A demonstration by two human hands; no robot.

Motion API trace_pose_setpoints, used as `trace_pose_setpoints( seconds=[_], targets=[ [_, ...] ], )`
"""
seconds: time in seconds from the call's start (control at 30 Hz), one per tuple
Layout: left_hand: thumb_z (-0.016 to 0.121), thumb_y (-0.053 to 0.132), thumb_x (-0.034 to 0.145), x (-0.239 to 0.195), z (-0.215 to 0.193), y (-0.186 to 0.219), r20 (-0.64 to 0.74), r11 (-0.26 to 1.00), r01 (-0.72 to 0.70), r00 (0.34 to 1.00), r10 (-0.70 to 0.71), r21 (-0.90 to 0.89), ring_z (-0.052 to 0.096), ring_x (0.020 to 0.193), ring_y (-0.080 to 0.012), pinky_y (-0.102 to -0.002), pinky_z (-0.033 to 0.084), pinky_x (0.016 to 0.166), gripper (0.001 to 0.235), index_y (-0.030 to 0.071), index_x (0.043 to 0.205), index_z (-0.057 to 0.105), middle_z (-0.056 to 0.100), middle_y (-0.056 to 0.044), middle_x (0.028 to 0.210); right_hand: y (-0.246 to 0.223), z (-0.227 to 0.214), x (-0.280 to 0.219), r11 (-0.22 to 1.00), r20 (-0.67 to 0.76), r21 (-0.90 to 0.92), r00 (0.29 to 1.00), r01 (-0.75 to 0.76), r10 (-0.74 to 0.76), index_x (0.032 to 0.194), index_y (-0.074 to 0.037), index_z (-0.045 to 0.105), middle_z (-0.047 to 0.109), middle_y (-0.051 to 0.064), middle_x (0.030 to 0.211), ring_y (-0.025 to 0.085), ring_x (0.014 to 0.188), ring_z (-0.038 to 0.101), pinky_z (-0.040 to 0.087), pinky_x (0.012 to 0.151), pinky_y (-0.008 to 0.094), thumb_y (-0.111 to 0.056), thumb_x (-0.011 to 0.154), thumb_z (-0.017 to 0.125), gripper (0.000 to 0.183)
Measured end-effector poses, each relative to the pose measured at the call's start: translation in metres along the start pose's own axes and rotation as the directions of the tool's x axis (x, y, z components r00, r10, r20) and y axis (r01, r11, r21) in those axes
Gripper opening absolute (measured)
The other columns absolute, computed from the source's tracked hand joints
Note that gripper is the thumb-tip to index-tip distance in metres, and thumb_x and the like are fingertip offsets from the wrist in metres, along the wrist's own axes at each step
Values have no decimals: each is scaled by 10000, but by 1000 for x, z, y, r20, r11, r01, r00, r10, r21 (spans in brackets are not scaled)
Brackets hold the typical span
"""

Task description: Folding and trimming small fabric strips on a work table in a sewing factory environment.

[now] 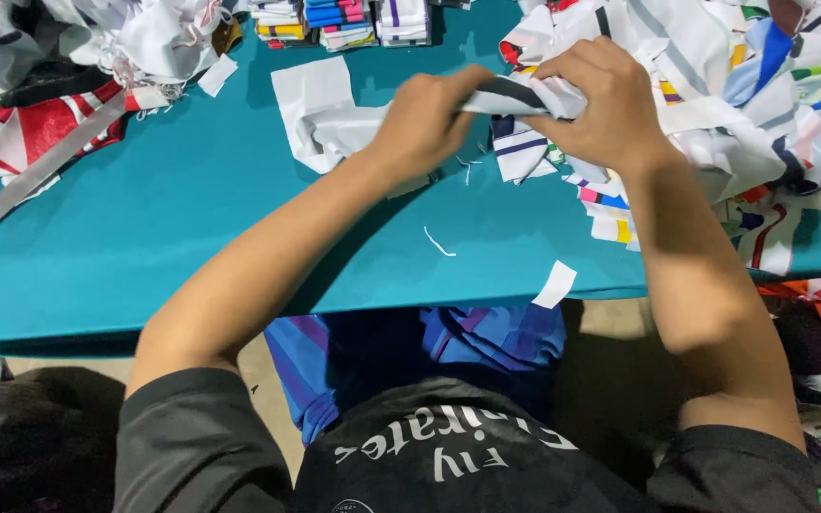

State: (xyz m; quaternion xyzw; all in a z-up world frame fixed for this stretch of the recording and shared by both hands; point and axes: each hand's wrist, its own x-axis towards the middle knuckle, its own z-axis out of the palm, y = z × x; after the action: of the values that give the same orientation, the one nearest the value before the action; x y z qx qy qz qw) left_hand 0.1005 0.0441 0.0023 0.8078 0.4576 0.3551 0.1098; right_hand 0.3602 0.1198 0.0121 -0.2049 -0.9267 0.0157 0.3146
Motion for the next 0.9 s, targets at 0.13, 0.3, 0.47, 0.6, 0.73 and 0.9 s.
trace_pose_setpoints(
  seconds=[0.13,0.3,0.47,0.6,0.73,0.9],
  targets=[
    [639,20,956,-33,-40,-16,26,993,-96,995,94,68,655,639,-301,-400,449,542,293,83,1240,610,726,-99,823,10,7,-8,993,103,-112,994,-30,41,1188,-19,790,717,132,1120,303,1004,611,499,772,411,-190,858,905,389],
    [637,23,856,-83,-74,-35,88,943,-136,990,115,304,607,583,-326,-422,398,448,451,92,1296,566,672,-78,786,26,9,-16,992,128,-124,992,12,4,1191,-36,808,711,120,1100,303,1009,588,441,829,413,-74,848,835,346],
    [466,9,736,-109,-122,-39,-405,978,69,914,17,196,528,640,-239,-362,410,619,583,157,1292,563,699,-57,1161,42,12,-25,979,60,-203,998,-11,24,1184,-10,856,778,103,1109,261,946,615,488,751,359,-68,838,886,353],
    [451,-76,917,-112,-122,-51,-606,993,85,795,-18,82,319,588,-181,-407,216,604,503,178,1325,598,541,-47,725,57,7,-37,990,19,-134,999,-41,44,1197,49,853,781,148,1125,290,1002,656,513,848,390,33,901,815,300],
    [419,-47,898,-103,-124,-48,-696,998,47,718,-11,33,424,577,-157,-364,310,581,484,188,1275,610,593,-35,714,75,-1,-40,969,-81,-236,996,-66,48,1178,135,837,775,213,1117,320,974,658,508,805,392,127,854,735,340],
    [392,-45,909,-103,-128,-47,-831,998,49,553,-67,-48,304,578,-142,-355,263,580,454,183,1248,592,498,-42,720,95,-6,-52,929,-100,-368,995,-35,-2,1212,75,862,790,167,1171,320,1058,691,518,883,373,23,839,822,379]
  ],
)
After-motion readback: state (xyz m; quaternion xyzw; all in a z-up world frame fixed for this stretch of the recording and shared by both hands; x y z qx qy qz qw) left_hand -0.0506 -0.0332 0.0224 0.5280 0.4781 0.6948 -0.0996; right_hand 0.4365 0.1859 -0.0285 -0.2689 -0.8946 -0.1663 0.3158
